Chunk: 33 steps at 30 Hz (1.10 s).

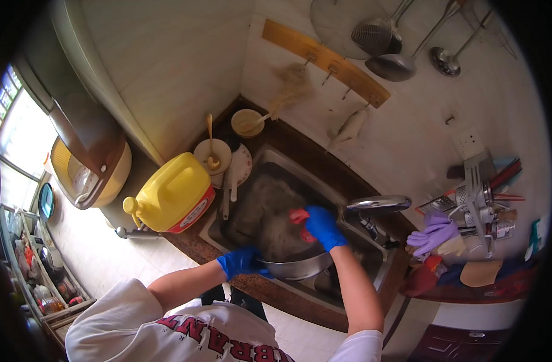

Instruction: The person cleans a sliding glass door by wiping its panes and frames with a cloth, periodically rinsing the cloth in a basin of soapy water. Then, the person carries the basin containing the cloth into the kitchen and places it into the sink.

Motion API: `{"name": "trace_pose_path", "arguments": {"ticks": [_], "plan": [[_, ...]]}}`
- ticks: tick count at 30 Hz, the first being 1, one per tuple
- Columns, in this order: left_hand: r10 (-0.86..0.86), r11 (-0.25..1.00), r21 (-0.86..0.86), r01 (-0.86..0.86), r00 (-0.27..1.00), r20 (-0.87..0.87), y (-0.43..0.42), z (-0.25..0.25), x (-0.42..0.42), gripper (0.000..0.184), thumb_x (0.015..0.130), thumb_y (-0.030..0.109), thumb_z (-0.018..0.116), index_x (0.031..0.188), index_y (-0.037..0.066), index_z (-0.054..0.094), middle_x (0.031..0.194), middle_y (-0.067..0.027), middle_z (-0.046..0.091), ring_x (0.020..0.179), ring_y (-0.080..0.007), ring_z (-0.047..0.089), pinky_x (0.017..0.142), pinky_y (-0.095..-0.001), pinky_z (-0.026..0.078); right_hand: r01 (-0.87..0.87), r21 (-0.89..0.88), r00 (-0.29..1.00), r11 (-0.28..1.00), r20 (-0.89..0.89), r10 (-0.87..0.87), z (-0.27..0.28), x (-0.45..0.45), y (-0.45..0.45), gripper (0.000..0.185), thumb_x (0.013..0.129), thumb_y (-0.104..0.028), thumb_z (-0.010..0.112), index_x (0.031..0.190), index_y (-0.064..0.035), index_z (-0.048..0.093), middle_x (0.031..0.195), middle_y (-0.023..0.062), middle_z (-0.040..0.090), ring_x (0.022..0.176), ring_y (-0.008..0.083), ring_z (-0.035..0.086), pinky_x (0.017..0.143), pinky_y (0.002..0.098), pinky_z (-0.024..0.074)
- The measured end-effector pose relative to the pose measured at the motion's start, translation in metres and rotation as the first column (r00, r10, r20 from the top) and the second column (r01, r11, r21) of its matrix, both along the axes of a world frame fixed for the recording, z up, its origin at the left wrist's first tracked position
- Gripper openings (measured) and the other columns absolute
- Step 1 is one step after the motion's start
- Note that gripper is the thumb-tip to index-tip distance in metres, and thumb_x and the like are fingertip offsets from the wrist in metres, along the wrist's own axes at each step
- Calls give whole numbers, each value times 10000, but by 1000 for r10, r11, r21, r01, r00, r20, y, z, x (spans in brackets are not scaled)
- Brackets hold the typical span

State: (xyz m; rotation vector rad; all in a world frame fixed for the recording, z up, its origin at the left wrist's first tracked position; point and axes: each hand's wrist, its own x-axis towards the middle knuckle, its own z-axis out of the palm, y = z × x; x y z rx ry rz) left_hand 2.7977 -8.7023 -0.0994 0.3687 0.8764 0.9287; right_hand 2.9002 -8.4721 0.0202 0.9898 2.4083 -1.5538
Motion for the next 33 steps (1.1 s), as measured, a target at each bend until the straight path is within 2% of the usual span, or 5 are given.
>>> {"name": "trace_pose_path", "arguments": {"ticks": [2,4,7,17,33], "plan": [[-161,896,235,377,768,-620,1,-3,9,321,858,136,475,1131,-31,449,1102,-240,522,811,-374,593,814,-454,495,0,-96,998,995,56,5,22,-16,-4,345,684,60,408,915,-31,647,876,101,662,807,160,627,604,261,475],[345,935,-324,-147,596,726,6,-19,32,340,837,148,526,1135,-11,499,1146,-198,540,904,-290,585,829,-373,477,-40,-91,997,995,69,46,45,-32,-6,352,675,62,411,921,-29,646,876,101,662,807,162,628,609,266,476],[-174,837,454,306,935,-310,6,-23,42,392,913,139,361,1259,-46,351,1248,-221,439,1077,-299,498,885,-313,454,-158,-50,987,986,2,158,39,-42,4,365,661,65,414,929,-29,643,877,103,662,796,167,631,611,275,476],[114,980,85,-181,858,501,2,-2,27,324,902,111,402,1206,9,450,1200,-196,489,1009,-300,533,798,-346,501,-178,27,955,984,244,166,49,-48,1,419,616,17,525,1015,-80,607,838,162,632,782,243,633,674,313,478],[645,763,-99,-639,742,186,52,9,-56,113,810,80,505,854,-22,528,872,-145,496,839,-295,571,757,-481,539,155,728,982,668,-188,-22,-58,122,-87,181,776,-121,567,623,-42,508,589,127,518,620,354,532,566,418,416]]}}
